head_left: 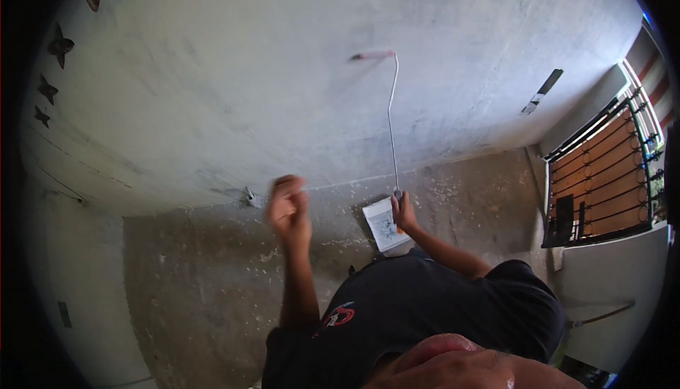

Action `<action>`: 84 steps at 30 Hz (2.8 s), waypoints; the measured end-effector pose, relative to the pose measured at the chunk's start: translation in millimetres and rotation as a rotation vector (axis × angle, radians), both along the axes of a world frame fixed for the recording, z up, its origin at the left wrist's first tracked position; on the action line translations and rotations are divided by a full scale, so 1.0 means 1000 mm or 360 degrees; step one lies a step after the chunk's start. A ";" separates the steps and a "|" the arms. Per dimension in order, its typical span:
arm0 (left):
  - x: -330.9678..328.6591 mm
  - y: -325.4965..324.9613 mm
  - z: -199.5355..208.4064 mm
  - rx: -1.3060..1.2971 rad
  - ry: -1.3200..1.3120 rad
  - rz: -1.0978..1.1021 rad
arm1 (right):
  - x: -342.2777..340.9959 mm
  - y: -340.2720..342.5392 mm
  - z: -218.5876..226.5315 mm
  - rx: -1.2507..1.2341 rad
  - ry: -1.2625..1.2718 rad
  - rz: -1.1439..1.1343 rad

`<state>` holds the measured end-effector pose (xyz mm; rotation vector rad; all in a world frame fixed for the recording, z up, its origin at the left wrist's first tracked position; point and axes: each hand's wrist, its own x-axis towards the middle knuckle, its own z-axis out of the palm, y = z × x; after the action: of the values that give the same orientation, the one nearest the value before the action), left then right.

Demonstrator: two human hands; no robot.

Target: The person is painting a wall using a paint roller.

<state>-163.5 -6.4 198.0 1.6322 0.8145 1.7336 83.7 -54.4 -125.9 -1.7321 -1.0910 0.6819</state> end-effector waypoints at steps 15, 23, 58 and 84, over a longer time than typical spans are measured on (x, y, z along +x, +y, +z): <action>-0.132 -0.117 -0.444 -0.2166 0.1250 -0.0428 | -0.004 0.061 0.127 0.0313 -0.0147 -0.0211; -0.146 -0.136 -0.452 -0.2275 0.1317 -0.0377 | -0.039 -0.011 0.081 -0.0246 0.0302 -0.0015; -0.092 -0.070 -0.470 -0.1747 0.1243 -0.0340 | -0.005 0.108 0.167 0.0304 -0.0353 -0.0189; -0.053 -0.143 -0.430 -0.2112 0.1529 -0.0505 | 0.145 -0.164 -0.186 -0.2098 -0.0009 0.0420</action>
<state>-217.0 -149.3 -231.6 1.3273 1.5210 -0.1140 228.4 -218.6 -311.7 -2.6437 -0.8932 1.8303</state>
